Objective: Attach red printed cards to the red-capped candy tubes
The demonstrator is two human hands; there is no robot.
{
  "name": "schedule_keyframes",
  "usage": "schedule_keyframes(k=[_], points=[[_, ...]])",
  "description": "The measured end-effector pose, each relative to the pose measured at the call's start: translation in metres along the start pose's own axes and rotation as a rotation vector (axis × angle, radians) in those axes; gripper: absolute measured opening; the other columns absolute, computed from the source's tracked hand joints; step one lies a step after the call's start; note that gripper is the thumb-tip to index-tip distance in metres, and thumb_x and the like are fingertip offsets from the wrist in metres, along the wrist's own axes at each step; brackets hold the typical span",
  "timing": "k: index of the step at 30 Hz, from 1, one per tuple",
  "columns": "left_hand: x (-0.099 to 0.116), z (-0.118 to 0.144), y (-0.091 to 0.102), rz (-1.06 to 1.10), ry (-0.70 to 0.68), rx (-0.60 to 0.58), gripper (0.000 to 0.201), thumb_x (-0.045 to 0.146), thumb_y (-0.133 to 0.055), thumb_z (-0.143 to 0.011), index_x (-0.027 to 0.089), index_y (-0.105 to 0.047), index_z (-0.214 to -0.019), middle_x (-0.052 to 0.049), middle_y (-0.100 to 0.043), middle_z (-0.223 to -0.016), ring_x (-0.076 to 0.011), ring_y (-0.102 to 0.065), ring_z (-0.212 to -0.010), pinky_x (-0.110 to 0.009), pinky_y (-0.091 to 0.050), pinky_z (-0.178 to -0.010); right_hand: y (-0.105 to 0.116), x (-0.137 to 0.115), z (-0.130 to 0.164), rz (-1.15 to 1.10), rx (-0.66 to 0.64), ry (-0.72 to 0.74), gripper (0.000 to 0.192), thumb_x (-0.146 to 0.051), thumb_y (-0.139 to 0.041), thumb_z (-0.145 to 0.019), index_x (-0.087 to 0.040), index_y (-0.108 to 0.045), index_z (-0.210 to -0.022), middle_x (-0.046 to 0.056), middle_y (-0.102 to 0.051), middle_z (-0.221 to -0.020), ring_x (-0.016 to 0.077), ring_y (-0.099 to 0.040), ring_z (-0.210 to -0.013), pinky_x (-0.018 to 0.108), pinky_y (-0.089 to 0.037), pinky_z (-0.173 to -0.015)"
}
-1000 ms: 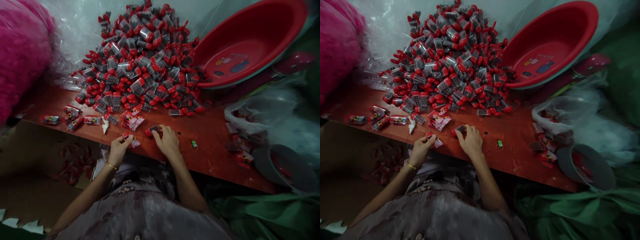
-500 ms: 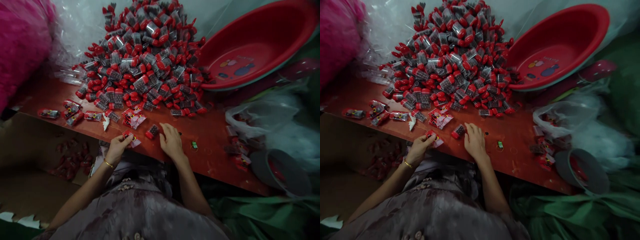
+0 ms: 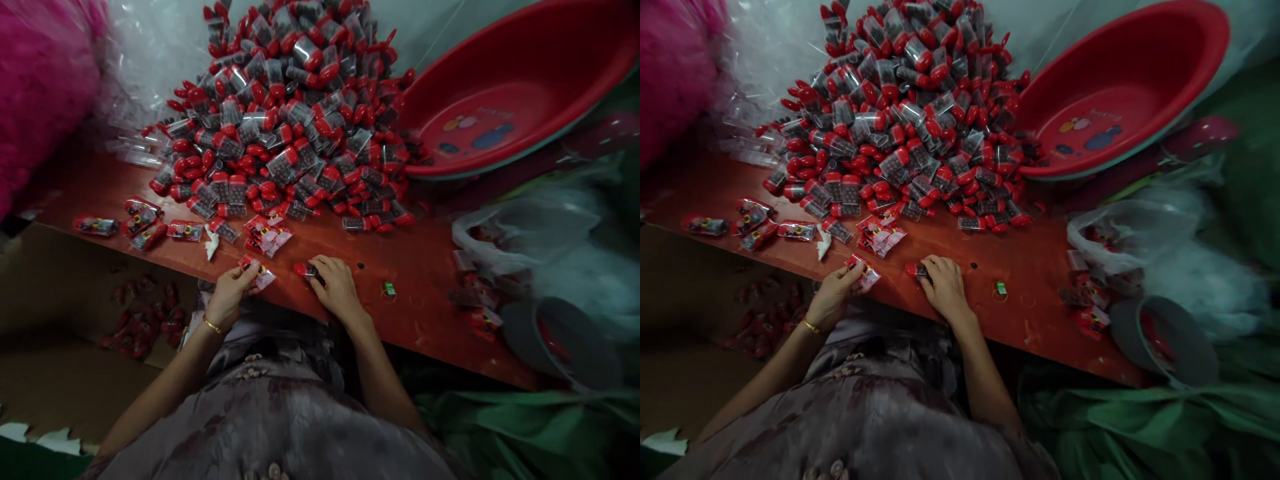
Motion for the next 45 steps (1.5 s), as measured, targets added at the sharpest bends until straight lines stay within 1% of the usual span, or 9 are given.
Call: schedule_keyframes(k=[4,7,10,21,27,32,38,42,45], points=[[-0.001,0.0,-0.007,-0.006,-0.011,-0.02,0.045,0.043,-0.083,-0.045,0.011,-0.066,-0.072,-0.001,-0.066,-0.068,-0.0086,-0.06,-0.057,-0.019,-0.049,-0.055,0.002,0.009,0.008,-0.387,0.015,-0.164,0.029,-0.041,-0.049,-0.086,-0.019,-0.063,-0.099,0.008,-0.07,-0.09,0.02,-0.063,-0.078,0.034,-0.048,-0.072],[0.002,0.002,-0.008,-0.012,-0.03,-0.012,0.046,0.044,-0.083,-0.044,0.011,-0.067,-0.071,-0.001,-0.066,-0.066,-0.0078,-0.058,-0.055,-0.019,-0.048,-0.054,-0.014,0.002,0.02,-0.809,-0.128,-0.316,0.036,-0.049,-0.047,-0.085,-0.019,-0.06,-0.099,0.002,-0.066,-0.071,0.0107,-0.056,-0.048,0.024,-0.044,-0.049],[0.006,0.004,-0.01,-0.011,-0.036,-0.017,0.046,0.044,-0.083,-0.044,0.011,-0.067,-0.071,0.0,-0.065,-0.066,-0.0079,-0.058,-0.055,-0.019,-0.048,-0.054,-0.024,-0.016,0.031,-1.015,-0.264,-0.389,0.04,-0.054,-0.055,-0.078,-0.017,-0.061,-0.093,-0.003,-0.06,-0.058,0.0065,-0.047,-0.037,0.019,-0.036,-0.038],[0.012,0.012,-0.021,-0.108,-0.085,-0.117,0.042,0.046,-0.081,-0.048,0.01,-0.067,-0.066,0.0,-0.064,-0.058,-0.0087,-0.055,-0.051,-0.022,-0.049,-0.052,-0.039,-0.046,0.027,-1.095,-0.395,-0.429,0.034,-0.048,-0.061,-0.072,-0.015,-0.065,-0.081,-0.005,-0.052,-0.046,0.0043,-0.04,-0.034,0.016,-0.027,-0.033],[0.009,0.01,-0.024,-0.085,-0.099,-0.141,0.039,0.041,-0.081,-0.051,0.011,-0.07,-0.072,-0.001,-0.069,-0.068,-0.0096,-0.058,-0.057,-0.022,-0.05,-0.058,-0.04,-0.038,0.024,-1.104,-0.308,-0.493,0.037,-0.051,-0.062,-0.071,-0.016,-0.064,-0.082,-0.006,-0.051,-0.046,0.0041,-0.039,-0.035,0.016,-0.027,-0.033],[0.0,0.009,-0.031,-0.077,-0.108,-0.169,0.036,0.038,-0.083,-0.049,0.011,-0.069,-0.069,-0.001,-0.068,-0.064,-0.0087,-0.057,-0.055,-0.021,-0.048,-0.058,-0.043,-0.044,0.018,-1.137,-0.275,-0.432,0.037,-0.052,-0.058,-0.075,-0.017,-0.062,-0.084,-0.006,-0.051,-0.05,0.0046,-0.039,-0.036,0.017,-0.029,-0.035],[0.005,0.012,-0.039,-0.021,-0.183,-0.163,0.034,0.035,-0.082,-0.053,0.012,-0.07,-0.074,-0.003,-0.07,-0.071,-0.0106,-0.059,-0.061,-0.024,-0.049,-0.065,-0.034,-0.041,0.01,-1.098,0.026,-0.381,0.032,-0.05,-0.052,-0.082,-0.019,-0.056,-0.082,-0.005,-0.05,-0.057,0.005,-0.04,-0.041,0.018,-0.032,-0.04],[0.012,0.012,-0.033,0.07,-0.234,-0.092,0.031,0.033,-0.08,-0.055,0.013,-0.068,-0.076,-0.002,-0.069,-0.074,-0.0102,-0.061,-0.065,-0.023,-0.048,-0.068,-0.048,-0.051,0.013,-1.284,-0.101,-0.39,0.034,-0.055,-0.046,-0.084,-0.021,-0.052,-0.092,-0.004,-0.055,-0.066,0.0059,-0.044,-0.041,0.021,-0.039,-0.042],[0.009,0.013,-0.039,0.039,-0.223,-0.128,0.032,0.039,-0.078,-0.057,0.012,-0.063,-0.068,0.001,-0.062,-0.059,-0.0082,-0.055,-0.05,-0.021,-0.045,-0.052,-0.044,-0.052,0.013,-1.196,-0.092,-0.38,0.033,-0.053,-0.047,-0.084,-0.021,-0.052,-0.089,-0.004,-0.056,-0.065,0.0066,-0.046,-0.043,0.021,-0.04,-0.044]])
Point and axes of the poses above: each hand's wrist, its own z-axis away from the middle knuckle, its own y-axis out of the back of the hand, x = y × z, the point moved 10 cm from there along -z, towards the middle knuckle
